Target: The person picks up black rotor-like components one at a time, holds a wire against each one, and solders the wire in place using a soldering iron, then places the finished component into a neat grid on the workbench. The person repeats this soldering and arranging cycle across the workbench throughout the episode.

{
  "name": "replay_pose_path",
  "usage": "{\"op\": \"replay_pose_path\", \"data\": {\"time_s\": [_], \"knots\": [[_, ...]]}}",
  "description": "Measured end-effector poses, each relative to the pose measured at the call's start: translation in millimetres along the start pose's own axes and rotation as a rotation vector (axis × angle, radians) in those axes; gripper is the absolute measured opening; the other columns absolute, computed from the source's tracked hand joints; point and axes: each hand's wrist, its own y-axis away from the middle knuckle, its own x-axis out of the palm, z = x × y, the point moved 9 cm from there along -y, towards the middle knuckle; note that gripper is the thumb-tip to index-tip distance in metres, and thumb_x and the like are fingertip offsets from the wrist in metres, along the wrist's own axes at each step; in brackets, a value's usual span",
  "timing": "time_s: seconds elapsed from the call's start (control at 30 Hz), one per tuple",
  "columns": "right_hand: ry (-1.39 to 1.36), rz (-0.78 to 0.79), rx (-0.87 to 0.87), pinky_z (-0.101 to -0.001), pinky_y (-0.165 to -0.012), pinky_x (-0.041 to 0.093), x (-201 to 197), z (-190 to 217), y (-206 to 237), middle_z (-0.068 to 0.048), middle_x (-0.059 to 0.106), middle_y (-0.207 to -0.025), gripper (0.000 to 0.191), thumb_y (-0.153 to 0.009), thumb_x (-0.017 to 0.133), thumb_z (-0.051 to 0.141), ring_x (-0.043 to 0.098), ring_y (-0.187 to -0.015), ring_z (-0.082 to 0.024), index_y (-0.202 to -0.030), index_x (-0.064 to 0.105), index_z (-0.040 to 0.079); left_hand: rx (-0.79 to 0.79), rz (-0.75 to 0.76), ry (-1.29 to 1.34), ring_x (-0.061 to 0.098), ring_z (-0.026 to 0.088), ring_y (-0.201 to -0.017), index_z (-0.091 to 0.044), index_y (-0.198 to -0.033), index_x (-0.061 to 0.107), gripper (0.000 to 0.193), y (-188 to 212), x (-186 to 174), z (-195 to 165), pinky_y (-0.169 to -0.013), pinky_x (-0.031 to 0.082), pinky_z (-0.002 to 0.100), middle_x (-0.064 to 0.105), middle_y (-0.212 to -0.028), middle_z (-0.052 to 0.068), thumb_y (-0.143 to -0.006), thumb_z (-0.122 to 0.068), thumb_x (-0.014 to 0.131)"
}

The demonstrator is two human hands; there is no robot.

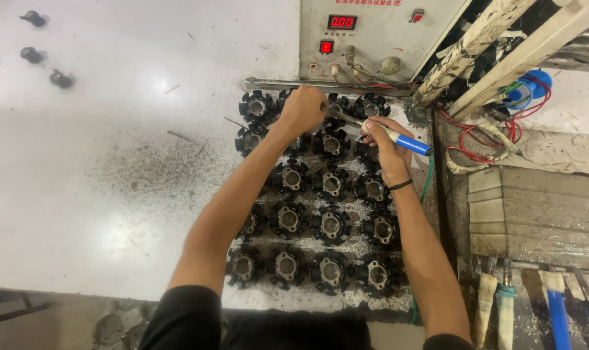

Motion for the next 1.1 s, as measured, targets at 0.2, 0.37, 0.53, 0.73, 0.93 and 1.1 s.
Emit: {"op": "replay_pose_path", "data": {"time_s": [0.2, 0.37, 0.53, 0.73, 0.93, 1.1], "knots": [[-0.005, -0.025, 0.001, -0.0252, -0.071, 0.056, 0.4, 0.8, 2.1, -0.013, 0.077, -0.096, 0.034, -0.094, 0.075, 0.022, 0.072, -0.078, -0.014, -0.117, 0.073, -0.003, 0.044, -0.066, 0.06, 0.071, 0.042, -0.078, -0.007, -0.085, 0.081, 0.019, 2.5, -3.4, 0.0, -0.075, 0.059, 0.048, 0.075, -0.087, 0.019, -0.073, -0.007, 0.067], [-0.029, -0.047, -0.012, -0.0251, -0.072, 0.056, -2.4, 1.3, 2.0, -0.013, 0.078, -0.097, 0.033, -0.095, 0.074, 0.022, 0.072, -0.079, -0.014, -0.117, 0.072, -0.003, 0.029, -0.046, -0.005, 0.071, 0.042, -0.081, -0.006, -0.085, 0.081, 0.016, 0.0, -1.2, -4.7, -0.078, 0.059, 0.048, 0.074, -0.087, 0.021, -0.076, -0.007, 0.068], [-0.042, -0.052, -0.036, -0.0252, -0.074, 0.055, -2.8, 0.3, 1.3, -0.013, 0.077, -0.098, 0.034, -0.095, 0.075, 0.022, 0.072, -0.08, -0.015, -0.118, 0.073, -0.003, 0.036, -0.075, 0.023, 0.07, 0.041, -0.078, -0.008, -0.086, 0.081, 0.019, 8.0, -8.9, -12.7, -0.075, 0.058, 0.049, 0.073, -0.092, 0.019, -0.078, -0.006, 0.064], [-0.047, -0.006, -0.046, -0.0255, -0.074, 0.056, -1.8, -2.5, 1.0, -0.013, 0.077, -0.1, 0.034, -0.095, 0.075, 0.022, 0.072, -0.081, -0.015, -0.119, 0.072, -0.002, 0.089, -0.147, 0.018, 0.069, 0.042, -0.084, -0.004, -0.082, 0.076, 0.013, 13.4, -17.2, -20.2, -0.076, 0.056, 0.052, 0.071, -0.094, 0.018, -0.079, -0.007, 0.064], [-0.08, -0.004, -0.036, -0.0261, -0.074, 0.058, -1.1, 5.4, 2.7, -0.013, 0.077, -0.099, 0.033, -0.096, 0.075, 0.021, 0.073, -0.082, -0.015, -0.12, 0.072, -0.002, 0.008, -0.06, -0.025, 0.069, 0.042, -0.086, -0.004, -0.087, 0.075, 0.012, 8.5, -11.3, -17.9, -0.079, 0.057, 0.05, 0.07, -0.095, 0.019, -0.08, -0.007, 0.065], [-0.123, -0.071, -0.067, -0.0272, -0.071, 0.058, -22.8, 25.9, 28.0, -0.014, 0.077, -0.097, 0.03, -0.097, 0.074, 0.019, 0.073, -0.079, -0.017, -0.118, 0.072, -0.003, 0.039, -0.145, 0.028, 0.068, 0.041, -0.082, 0.0, -0.083, 0.07, 0.011, 34.4, -30.5, -16.4, -0.072, 0.057, 0.049, 0.068, -0.094, 0.019, -0.078, -0.01, 0.07]]}}
